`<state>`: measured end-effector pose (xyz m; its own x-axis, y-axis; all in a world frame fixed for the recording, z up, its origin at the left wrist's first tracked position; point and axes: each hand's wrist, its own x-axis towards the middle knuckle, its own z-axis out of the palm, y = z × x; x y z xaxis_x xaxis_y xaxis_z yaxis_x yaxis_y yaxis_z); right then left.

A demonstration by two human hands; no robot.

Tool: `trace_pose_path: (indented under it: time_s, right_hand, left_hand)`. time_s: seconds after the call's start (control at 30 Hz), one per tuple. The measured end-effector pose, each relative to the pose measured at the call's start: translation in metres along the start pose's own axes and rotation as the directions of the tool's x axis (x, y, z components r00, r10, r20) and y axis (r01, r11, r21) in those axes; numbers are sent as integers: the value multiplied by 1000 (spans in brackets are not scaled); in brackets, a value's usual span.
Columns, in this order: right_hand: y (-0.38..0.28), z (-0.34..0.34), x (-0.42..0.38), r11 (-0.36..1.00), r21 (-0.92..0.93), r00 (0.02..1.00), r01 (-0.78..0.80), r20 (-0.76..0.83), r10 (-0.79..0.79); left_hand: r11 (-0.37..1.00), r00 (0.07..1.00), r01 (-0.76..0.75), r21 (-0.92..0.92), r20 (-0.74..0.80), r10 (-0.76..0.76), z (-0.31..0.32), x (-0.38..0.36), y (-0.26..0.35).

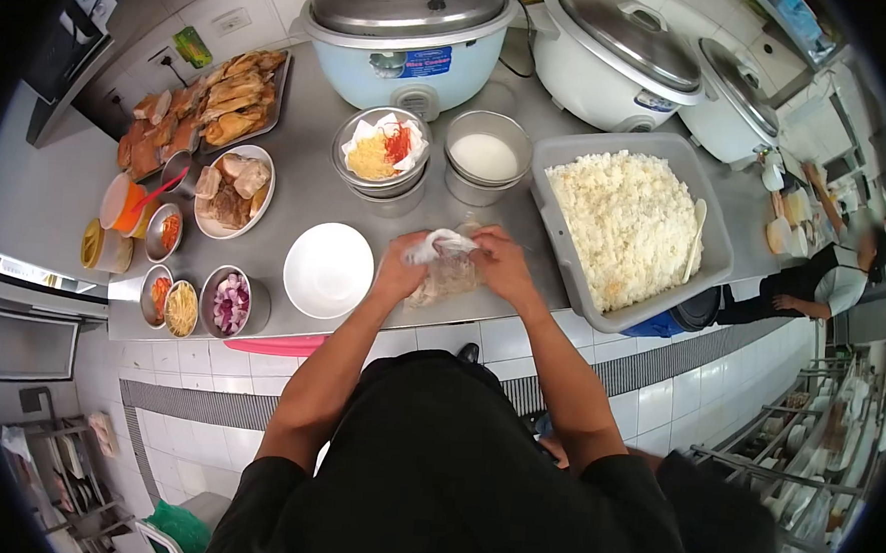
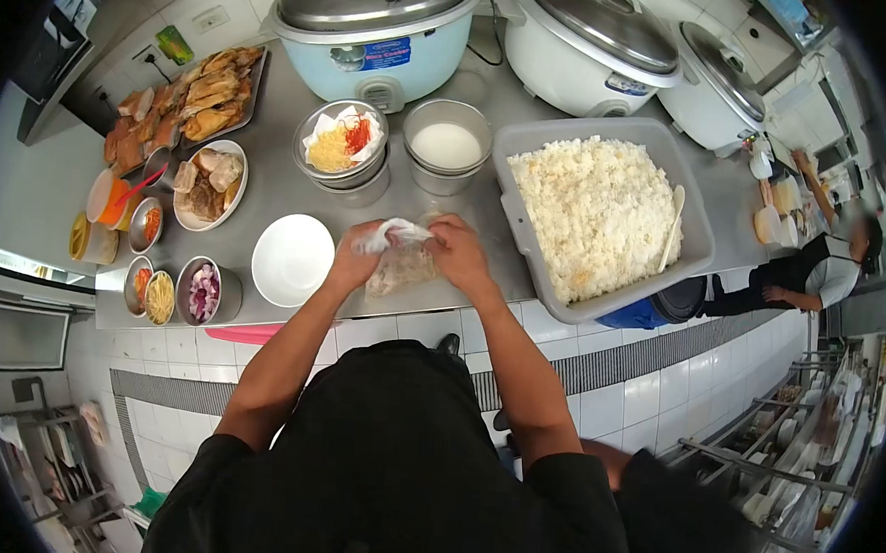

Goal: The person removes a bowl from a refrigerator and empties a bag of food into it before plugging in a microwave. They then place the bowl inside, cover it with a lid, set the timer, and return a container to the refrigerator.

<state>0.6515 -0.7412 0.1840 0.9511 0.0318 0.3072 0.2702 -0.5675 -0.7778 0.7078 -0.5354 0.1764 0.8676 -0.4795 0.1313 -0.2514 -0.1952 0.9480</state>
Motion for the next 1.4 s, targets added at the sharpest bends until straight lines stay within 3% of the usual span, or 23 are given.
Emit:
trace_pose_path:
  time_s: [0.03,0.07,0.1,0.13,0.2,0.33,0.57,0.67,0.77,0.87,0.93,1.0,1.07,1.13,1.2,1.27,1.37,1.4]
  right_hand:
    - [1,-1,-2,995,22,995,-102,12,101]
    - [1,-2,-4,978,43,979,-204,21,204]
    - [0,-1,-7,979,43,979,-201,21,201]
    - [-1,-1,-11,974,56,975,-222,18,221]
    - [-4,1,-14,970,65,972,-233,19,232]
    - [-20,8,-13,904,289,946,-315,19,323]
    - [-25,5,-13,727,569,877,-386,-18,480]
    - [-30,-3,-9,672,608,884,-423,113,454]
    - [-39,-11,7,763,557,938,-329,97,333]
    - [-36,-24,6,729,567,913,-383,112,392]
    - [-36,-22,4,683,630,914,-370,114,390]
    - [-34,-18,2,624,690,910,-367,126,396]
    - [-42,-18,8,665,649,919,-370,148,366]
    - [-51,-27,16,730,558,914,-395,153,377]
    - [-56,-33,22,788,460,911,-409,154,383]
    - [-55,-39,20,677,667,918,-311,27,396]
    - [-54,-35,15,650,729,910,-214,-94,404]
    - [-49,-35,13,651,729,913,-213,-90,399]
  left_hand:
    - [1000,1000,4,3,-7,-4,-4,-4,5]
    - [994,993,111,3,-33,-111,-9,-5,11]
    - [977,975,213,-1,-59,-213,-12,-6,15]
    - [978,976,209,-1,-62,-209,-11,-8,8]
    - [922,951,300,-243,-6,-310,-8,-12,-15]
    - [978,977,208,-32,-32,-209,9,-12,29]
    - [950,950,309,-40,-34,-311,-3,-5,14]
    - [973,984,169,-159,-30,-176,8,-1,20]
    - [995,998,55,-82,-5,-56,8,13,52]
    - [988,988,150,-33,-27,-151,-2,18,61]
    - [957,968,225,-183,-66,-240,-6,16,50]
    - [953,974,192,-234,-77,-215,-3,14,48]
    - [946,978,160,-284,-85,-191,3,15,54]
    - [976,998,58,-209,-2,-60,9,21,60]
    - [971,995,96,-218,-7,-99,-4,27,63]
    - [964,990,138,-227,-10,-144,-10,26,64]
    - [973,982,144,-183,-98,-164,-12,24,65]
    - [957,978,140,-254,-118,-174,-12,23,65]
